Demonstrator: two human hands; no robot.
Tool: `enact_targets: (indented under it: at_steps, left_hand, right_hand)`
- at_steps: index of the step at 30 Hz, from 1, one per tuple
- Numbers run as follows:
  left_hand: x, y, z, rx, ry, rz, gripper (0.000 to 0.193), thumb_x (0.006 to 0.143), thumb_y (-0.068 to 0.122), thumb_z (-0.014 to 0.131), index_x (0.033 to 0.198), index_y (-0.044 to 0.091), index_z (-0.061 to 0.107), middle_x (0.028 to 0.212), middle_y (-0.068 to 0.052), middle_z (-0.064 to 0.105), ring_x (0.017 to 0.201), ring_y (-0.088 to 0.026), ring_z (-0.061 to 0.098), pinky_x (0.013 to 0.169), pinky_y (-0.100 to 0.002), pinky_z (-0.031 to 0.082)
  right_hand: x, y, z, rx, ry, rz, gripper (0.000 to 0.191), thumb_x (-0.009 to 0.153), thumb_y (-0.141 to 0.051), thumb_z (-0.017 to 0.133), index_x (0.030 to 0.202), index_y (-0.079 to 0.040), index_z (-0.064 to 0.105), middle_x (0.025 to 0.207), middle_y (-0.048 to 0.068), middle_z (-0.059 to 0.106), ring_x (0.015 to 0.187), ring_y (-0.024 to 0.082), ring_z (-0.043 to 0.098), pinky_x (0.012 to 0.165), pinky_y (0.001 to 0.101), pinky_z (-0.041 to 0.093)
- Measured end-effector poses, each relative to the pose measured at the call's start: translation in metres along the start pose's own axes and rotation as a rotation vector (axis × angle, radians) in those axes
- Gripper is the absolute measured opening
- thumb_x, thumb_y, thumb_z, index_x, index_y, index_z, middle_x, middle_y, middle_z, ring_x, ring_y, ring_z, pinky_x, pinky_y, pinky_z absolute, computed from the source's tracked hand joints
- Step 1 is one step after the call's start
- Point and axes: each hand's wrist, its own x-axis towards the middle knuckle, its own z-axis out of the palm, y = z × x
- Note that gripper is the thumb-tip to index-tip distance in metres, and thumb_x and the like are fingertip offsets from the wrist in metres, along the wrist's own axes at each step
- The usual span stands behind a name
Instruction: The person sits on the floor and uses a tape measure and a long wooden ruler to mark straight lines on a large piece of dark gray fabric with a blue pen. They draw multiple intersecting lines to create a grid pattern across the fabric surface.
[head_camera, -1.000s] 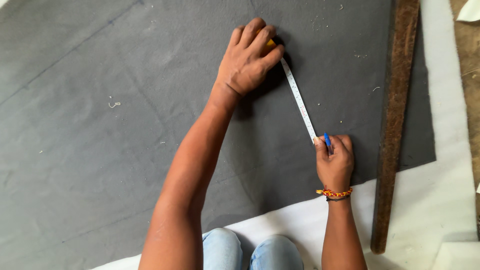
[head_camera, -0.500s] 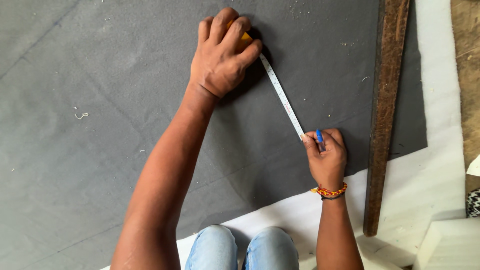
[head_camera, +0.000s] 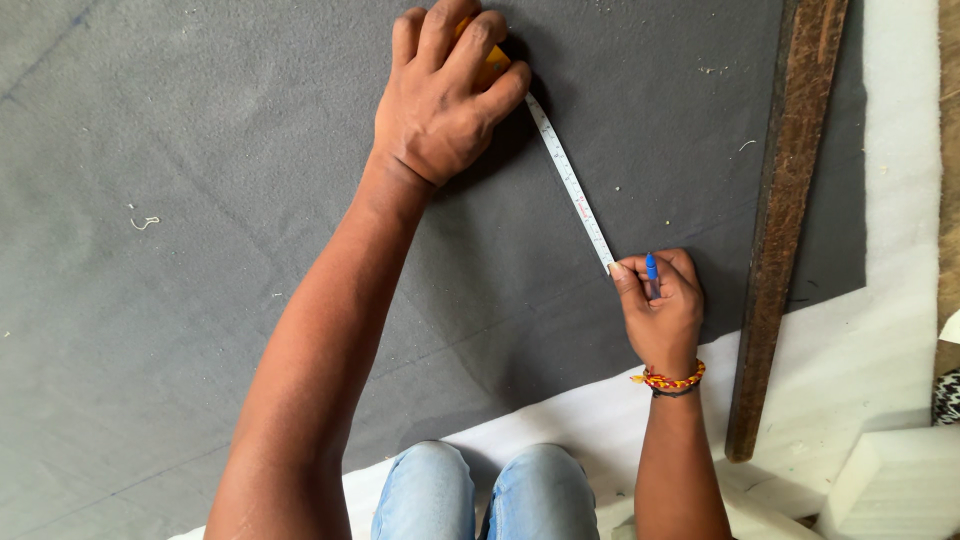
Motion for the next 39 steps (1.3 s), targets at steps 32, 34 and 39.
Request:
enact_targets:
  at_steps: [32, 34, 39]
  left_hand:
    - [0.011, -0.002, -0.004, -0.028, -0.017, -0.032, 0.018, 0.097, 0.022, 0.072, 0.113, 0.025, 0.066, 0.131, -0.004, 0.056, 0.131, -0.028, 0.05, 0.103, -0.052, 0.044]
    - [0.011, -0.003, -0.005, -0.035, -0.026, -0.032, 0.018, 0.096, 0.022, 0.071, 0.113, 0.025, 0.066, 0.131, -0.005, 0.056, 0.131, -0.028, 0.051, 0.103, -0.052, 0.044]
    - [0.013, -0.004, -0.007, -0.046, -0.037, -0.032, 0.019, 0.096, 0.023, 0.07, 0.114, 0.024, 0.065, 0.13, -0.006, 0.057, 0.13, -0.028, 0.051, 0.103, -0.053, 0.043]
  right_hand:
    - [-0.035, 0.028, -0.019, 1.753, -0.189, -0.1, 0.052, 0.095, -0.003, 0.068, 0.145, 0.004, 0.055, 0.102, 0.023, 0.075, 0.092, 0.026, 0.068, 0.085, 0.0425, 0.054]
    - [-0.032, 0.019, 0.002, 1.532, -0.124, -0.201, 0.025, 0.111, -0.009, 0.063, 0.133, 0.003, 0.062, 0.098, 0.017, 0.077, 0.083, 0.021, 0.067, 0.078, 0.0356, 0.052]
    - [-0.016, -0.025, 0.045, 0.829, 0.155, -0.291, 0.026, 0.104, -0.003, 0.056, 0.128, 0.002, 0.063, 0.105, 0.016, 0.071, 0.078, 0.019, 0.064, 0.072, 0.0325, 0.057]
